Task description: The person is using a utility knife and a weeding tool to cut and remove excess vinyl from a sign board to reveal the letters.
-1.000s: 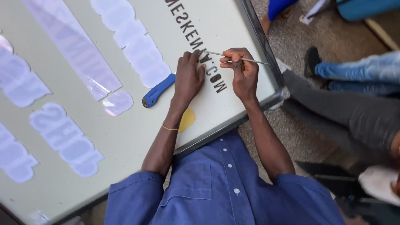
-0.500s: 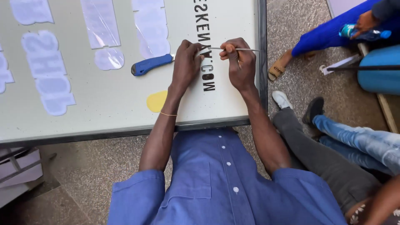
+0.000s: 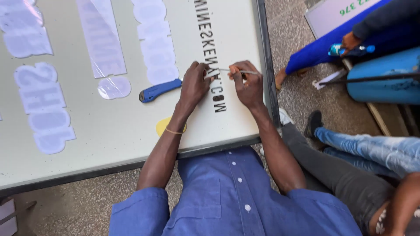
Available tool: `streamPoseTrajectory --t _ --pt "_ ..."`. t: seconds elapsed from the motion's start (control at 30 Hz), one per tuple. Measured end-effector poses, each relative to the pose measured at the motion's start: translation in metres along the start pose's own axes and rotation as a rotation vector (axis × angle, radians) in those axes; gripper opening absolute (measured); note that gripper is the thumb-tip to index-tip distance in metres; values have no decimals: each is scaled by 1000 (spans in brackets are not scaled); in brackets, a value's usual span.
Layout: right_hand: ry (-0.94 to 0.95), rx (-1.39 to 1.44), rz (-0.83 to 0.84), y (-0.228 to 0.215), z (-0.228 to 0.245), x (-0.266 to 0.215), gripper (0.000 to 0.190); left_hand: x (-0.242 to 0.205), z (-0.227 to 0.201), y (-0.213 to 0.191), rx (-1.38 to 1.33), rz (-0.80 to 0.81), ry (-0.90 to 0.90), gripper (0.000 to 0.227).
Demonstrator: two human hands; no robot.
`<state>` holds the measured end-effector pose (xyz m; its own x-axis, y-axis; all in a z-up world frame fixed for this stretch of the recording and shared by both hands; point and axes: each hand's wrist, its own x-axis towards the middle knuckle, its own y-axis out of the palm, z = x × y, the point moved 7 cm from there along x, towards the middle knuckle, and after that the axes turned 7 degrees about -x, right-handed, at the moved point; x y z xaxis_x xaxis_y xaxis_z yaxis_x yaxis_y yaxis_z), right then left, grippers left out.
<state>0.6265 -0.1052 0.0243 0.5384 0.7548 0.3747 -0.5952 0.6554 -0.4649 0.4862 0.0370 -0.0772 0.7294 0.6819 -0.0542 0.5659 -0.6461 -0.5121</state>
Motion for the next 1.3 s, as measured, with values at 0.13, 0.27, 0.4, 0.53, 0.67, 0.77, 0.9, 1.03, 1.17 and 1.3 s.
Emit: streamPoseTrajectory --t 0.13,0.27,0.4,0.53,0.67,0.77,0.9,1.03,1.17,1.3 --pt "25 -91 4 13 -6 -5 20 4 7 3 -4 38 34 33" --pt "142 -110 97 41 -14 -5 20 3 7 0 -65 9 57 35" --pt "253 80 131 59 -26 1 24 6 13 6 -84 -12 92 38" --pt "285 127 183 54 -14 11 43 8 7 -3 -69 -49 121 46" --pt "310 76 102 34 -25 -3 47 -1 2 -1 -154 40 1 59" --pt "197 -60 148 37 -20 9 47 4 3 -3 -150 30 -16 55" --pt "190 -21 184 41 -19 16 46 6 4 0 -133 27 23 57" --pt "242 206 43 26 -8 21 39 2 4 -2 -152 44 -6 78" --pt "92 -89 73 23 1 20 48 -1 5 -1 -126 28 37 84" --pt "89 -169 45 32 -7 17 44 2 3 -2 -141 50 -9 76"
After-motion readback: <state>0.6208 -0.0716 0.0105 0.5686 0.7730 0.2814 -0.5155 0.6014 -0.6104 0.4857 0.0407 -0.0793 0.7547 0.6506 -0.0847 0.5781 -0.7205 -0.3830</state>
